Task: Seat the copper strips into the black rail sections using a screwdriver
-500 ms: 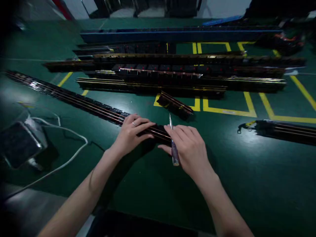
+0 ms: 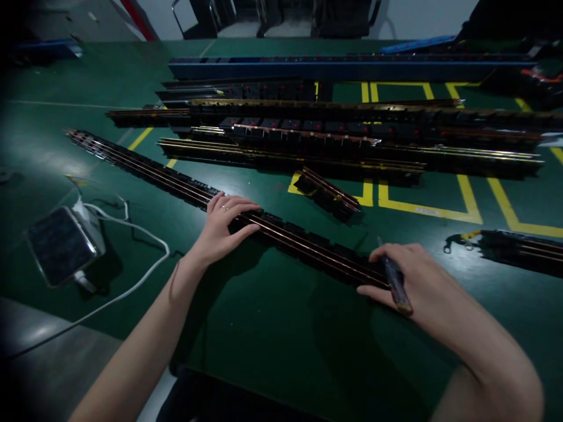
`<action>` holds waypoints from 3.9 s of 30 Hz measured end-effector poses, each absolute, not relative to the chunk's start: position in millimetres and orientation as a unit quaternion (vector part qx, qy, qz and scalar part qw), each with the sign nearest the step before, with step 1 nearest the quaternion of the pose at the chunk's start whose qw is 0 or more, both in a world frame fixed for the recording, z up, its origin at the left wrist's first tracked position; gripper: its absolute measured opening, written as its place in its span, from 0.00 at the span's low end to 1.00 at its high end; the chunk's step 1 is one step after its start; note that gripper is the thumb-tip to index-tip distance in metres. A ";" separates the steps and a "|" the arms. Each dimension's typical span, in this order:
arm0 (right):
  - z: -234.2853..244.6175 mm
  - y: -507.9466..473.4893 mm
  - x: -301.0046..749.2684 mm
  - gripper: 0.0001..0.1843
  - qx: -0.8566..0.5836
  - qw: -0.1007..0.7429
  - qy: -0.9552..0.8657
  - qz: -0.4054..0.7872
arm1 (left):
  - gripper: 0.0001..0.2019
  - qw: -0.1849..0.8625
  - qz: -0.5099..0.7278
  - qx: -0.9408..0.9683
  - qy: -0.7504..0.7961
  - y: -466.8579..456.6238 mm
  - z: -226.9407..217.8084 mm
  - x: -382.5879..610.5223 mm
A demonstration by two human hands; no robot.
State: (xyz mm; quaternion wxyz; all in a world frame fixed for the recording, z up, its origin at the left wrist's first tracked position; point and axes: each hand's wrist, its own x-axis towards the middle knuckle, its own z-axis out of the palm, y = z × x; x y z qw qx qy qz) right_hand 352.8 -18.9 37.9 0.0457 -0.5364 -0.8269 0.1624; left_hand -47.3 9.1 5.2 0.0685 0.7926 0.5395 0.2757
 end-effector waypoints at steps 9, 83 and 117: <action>31.9 -28.0 243.6 0.33 -0.440 0.152 -0.885 0.029 | 0.24 0.112 0.309 0.794 0.512 1.4 3.8 17.4; 49.1 -37.5 235.9 0.22 -0.441 0.127 -0.870 0.180 | 0.13 -0.014 0.418 0.608 0.675 -7.1 5.4 -191.2; 46.9 36.8 -12.0 0.09 -0.297 0.262 -0.780 0.484 | 0.18 0.133 0.464 0.486 0.729 6.9 -3.6 -213.3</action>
